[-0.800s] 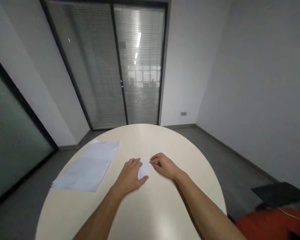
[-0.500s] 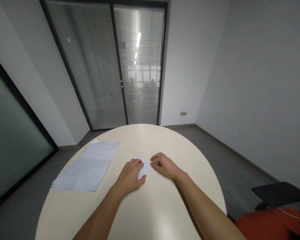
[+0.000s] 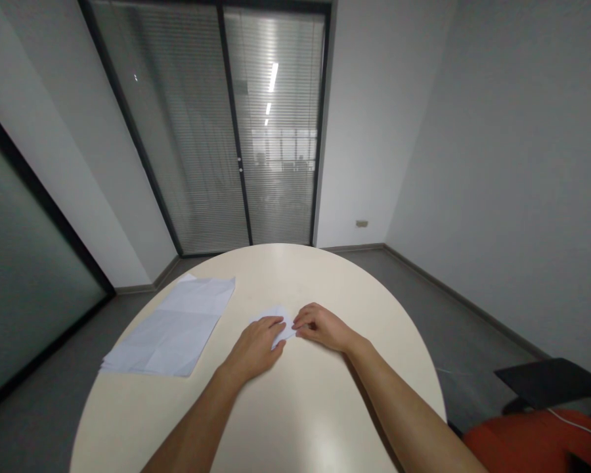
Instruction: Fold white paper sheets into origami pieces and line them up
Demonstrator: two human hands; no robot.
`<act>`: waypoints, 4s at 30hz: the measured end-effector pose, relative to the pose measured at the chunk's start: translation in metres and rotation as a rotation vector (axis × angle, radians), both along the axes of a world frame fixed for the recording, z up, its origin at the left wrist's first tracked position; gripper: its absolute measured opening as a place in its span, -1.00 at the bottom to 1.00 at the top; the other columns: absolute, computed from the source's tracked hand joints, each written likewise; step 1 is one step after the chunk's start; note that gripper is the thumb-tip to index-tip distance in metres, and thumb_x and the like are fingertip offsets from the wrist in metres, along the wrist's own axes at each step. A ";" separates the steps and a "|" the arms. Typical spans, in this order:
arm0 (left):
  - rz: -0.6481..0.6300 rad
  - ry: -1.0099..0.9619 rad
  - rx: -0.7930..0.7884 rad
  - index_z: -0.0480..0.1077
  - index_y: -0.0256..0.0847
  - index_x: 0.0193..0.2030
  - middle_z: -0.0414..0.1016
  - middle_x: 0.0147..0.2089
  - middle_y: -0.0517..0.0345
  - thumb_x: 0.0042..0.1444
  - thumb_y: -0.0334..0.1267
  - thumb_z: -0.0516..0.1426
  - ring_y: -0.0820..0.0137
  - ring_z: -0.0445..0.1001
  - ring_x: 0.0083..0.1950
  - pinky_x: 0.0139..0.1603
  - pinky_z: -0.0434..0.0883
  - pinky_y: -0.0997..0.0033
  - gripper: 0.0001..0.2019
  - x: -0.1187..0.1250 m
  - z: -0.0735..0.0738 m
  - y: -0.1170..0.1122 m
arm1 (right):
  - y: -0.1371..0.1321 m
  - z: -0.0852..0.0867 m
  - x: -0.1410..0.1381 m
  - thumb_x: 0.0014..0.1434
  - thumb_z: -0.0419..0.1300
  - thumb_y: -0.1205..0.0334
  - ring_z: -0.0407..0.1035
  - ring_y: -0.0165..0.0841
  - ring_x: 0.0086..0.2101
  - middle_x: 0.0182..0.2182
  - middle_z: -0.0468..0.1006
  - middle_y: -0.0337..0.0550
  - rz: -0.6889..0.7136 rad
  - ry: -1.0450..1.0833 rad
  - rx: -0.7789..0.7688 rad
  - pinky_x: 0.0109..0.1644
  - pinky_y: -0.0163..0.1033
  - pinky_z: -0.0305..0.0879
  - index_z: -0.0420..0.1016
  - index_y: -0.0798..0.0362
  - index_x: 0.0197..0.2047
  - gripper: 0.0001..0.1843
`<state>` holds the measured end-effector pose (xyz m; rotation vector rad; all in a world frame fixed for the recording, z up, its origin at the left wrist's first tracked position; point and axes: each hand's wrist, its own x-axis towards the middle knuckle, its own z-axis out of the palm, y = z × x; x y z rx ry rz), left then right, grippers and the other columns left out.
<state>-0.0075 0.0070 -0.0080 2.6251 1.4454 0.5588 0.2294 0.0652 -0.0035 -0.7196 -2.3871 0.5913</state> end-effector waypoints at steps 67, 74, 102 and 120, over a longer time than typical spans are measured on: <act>0.309 -0.412 0.259 0.48 -0.12 -0.04 0.61 -0.08 0.08 0.37 -0.21 0.04 0.28 0.55 -0.04 0.06 0.46 0.25 -0.80 0.000 0.005 0.007 | -0.001 0.005 0.001 0.37 0.13 0.02 0.47 -0.31 -0.28 -0.25 0.64 -0.12 -0.360 0.167 -0.097 -0.19 -0.26 0.33 0.58 0.00 -0.02 -0.69; 0.372 -0.643 0.195 0.43 -0.13 0.05 0.62 -0.14 0.10 0.30 -0.15 0.10 0.33 0.58 -0.21 -0.12 0.51 0.34 -0.76 0.002 0.003 0.008 | 0.000 0.004 0.001 0.34 0.15 0.00 0.42 -0.33 -0.34 -0.34 0.60 -0.15 -0.392 0.309 -0.082 -0.27 -0.27 0.34 0.57 0.00 0.01 -0.67; -0.015 -0.120 0.054 0.35 -0.20 0.31 0.38 0.37 0.00 0.34 -0.40 -0.04 0.20 0.28 0.43 0.41 0.27 0.01 -0.56 0.001 -0.018 0.011 | -0.001 -0.003 -0.004 0.33 0.15 0.19 0.45 -0.31 -0.28 -0.30 0.63 -0.11 -0.361 -0.077 -0.065 -0.17 -0.25 0.27 0.62 0.02 -0.02 -0.74; -0.074 -0.048 0.034 0.46 -0.14 0.19 0.48 0.29 0.07 0.29 -0.49 0.00 0.23 0.40 0.29 0.36 0.30 0.10 -0.58 0.003 -0.004 0.005 | 0.005 -0.015 -0.013 0.33 0.10 0.42 0.44 -0.23 0.04 0.05 0.64 -0.10 -0.094 -0.115 0.195 0.23 -0.07 0.27 0.62 -0.01 0.08 -0.63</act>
